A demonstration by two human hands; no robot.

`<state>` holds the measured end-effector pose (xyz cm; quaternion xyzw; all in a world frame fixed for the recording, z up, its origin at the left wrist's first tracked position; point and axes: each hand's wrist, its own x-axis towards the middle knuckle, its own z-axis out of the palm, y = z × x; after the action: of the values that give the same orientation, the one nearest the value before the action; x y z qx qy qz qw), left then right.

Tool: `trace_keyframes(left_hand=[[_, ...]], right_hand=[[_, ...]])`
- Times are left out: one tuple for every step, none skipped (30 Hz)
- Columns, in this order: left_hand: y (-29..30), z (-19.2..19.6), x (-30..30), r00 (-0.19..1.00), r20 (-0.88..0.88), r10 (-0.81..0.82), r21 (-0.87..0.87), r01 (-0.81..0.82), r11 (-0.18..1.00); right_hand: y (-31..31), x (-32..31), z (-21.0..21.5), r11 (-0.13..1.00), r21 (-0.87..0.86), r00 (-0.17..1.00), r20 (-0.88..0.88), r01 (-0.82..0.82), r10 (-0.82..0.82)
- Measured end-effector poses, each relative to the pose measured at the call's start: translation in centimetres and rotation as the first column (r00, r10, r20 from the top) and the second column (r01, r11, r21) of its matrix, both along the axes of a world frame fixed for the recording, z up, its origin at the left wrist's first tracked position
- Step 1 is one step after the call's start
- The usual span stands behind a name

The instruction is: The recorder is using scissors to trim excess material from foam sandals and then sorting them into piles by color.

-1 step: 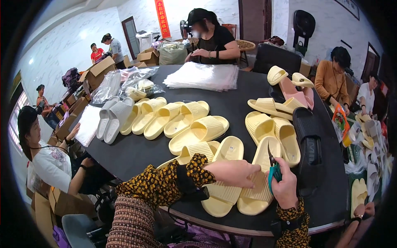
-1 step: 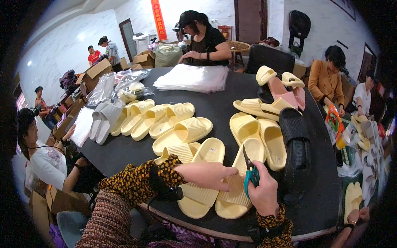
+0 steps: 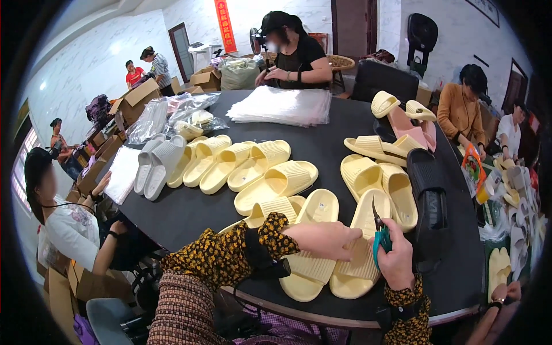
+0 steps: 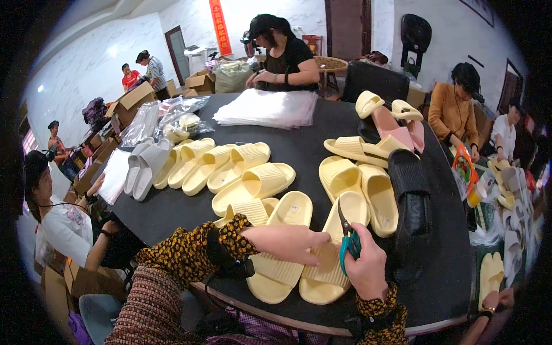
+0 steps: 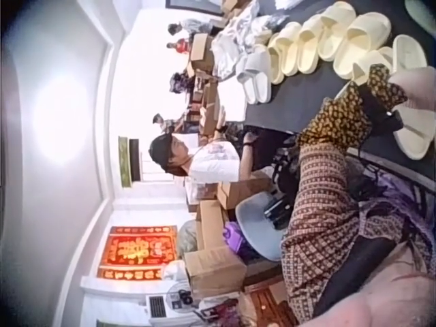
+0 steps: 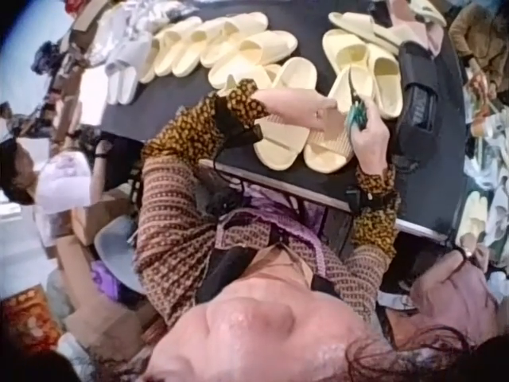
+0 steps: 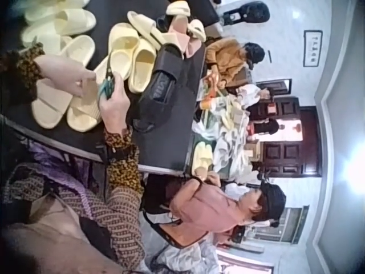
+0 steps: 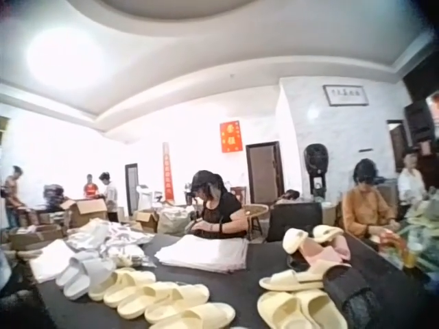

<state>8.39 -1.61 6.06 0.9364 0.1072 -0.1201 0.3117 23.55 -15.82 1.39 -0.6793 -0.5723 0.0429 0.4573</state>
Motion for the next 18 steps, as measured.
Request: trace_keyframes(left_hand=[[0.2,0.1,0.0,1.000,-0.018,0.000,-0.011,0.000,1.000],[0.3,0.1,-0.2,0.999,-0.036,0.001,-0.021,-0.002,1.000],[0.4,0.0,-0.2,0.999,-0.034,-0.002,-0.022,0.001,1.000],[0.4,-0.1,-0.3,1.000,-0.012,0.023,-0.056,-0.023,0.998],[0.5,-0.1,-0.5,0.999,0.009,0.049,-0.091,-0.048,0.995],[0.5,-0.1,-0.5,0.999,0.012,0.043,-0.093,-0.041,0.995],[0.5,-0.1,-0.6,0.991,0.041,0.130,-0.043,-0.129,0.991],[0.6,0.0,-0.7,0.974,0.074,0.215,0.004,-0.216,0.976],[0.6,0.7,-0.9,0.952,0.167,0.255,0.048,-0.266,0.963],[0.7,1.3,-1.0,0.901,0.268,0.340,0.001,-0.353,0.936],[1.5,1.1,-1.6,0.831,0.361,0.423,-0.092,-0.419,0.903],[2.2,0.8,-2.2,0.745,0.440,0.501,-0.192,-0.467,0.863],[2.6,1.1,-2.3,0.755,0.433,0.493,-0.196,-0.454,0.869],[2.8,1.5,-2.4,0.661,0.508,0.552,-0.291,-0.471,0.833],[2.6,2.4,-2.4,0.561,0.560,0.609,-0.387,-0.472,0.792],[2.2,3.5,-2.8,0.526,0.538,0.659,-0.447,-0.485,0.752],[2.5,3.6,-3.4,0.531,0.460,0.711,-0.514,-0.494,0.701],[2.5,3.7,-3.2,0.564,0.452,0.691,-0.523,-0.460,0.718]], right_hand=[[0.0,0.1,-0.4,1.000,-0.001,1.000,-0.002,0.000,0.000],[0.2,0.2,-1.0,0.999,0.044,0.998,-0.058,-0.012,0.014],[0.1,0.4,-1.4,0.996,0.089,0.994,-0.111,-0.017,0.026],[0.0,0.4,-1.7,0.996,0.089,0.994,-0.110,-0.015,0.025],[-0.1,0.3,-1.9,0.982,0.185,0.966,-0.250,-0.022,0.068],[-0.3,0.4,-2.1,0.961,0.277,0.919,-0.376,-0.008,0.116],[-0.7,0.3,-1.8,0.957,0.286,0.894,-0.438,0.040,0.093],[-1.2,0.4,-1.4,0.967,0.245,0.865,-0.498,0.066,0.067],[-1.6,0.3,-0.8,0.959,0.277,0.833,-0.541,0.051,0.112],[-1.7,0.2,-0.4,0.950,0.309,0.799,-0.581,0.041,0.154],[-1.5,-0.2,-0.3,0.950,0.309,0.793,-0.588,0.041,0.157],[-1.4,-0.6,-0.3,0.954,0.300,0.763,-0.619,0.011,0.186],[-1.4,-0.6,-0.2,0.958,0.287,0.738,-0.646,-0.006,0.198],[-1.3,-0.5,-0.5,0.959,0.281,0.712,-0.666,-0.040,0.225],[-1.3,-0.7,-0.6,0.955,0.291,0.701,-0.669,-0.062,0.249],[-1.1,-0.8,-0.8,0.950,0.300,0.689,-0.672,-0.081,0.271],[-0.9,-1.0,-1.5,0.958,0.276,0.720,-0.651,-0.072,0.242],[-1.1,-0.7,-1.4,0.954,0.281,0.819,-0.522,-0.100,0.239]])
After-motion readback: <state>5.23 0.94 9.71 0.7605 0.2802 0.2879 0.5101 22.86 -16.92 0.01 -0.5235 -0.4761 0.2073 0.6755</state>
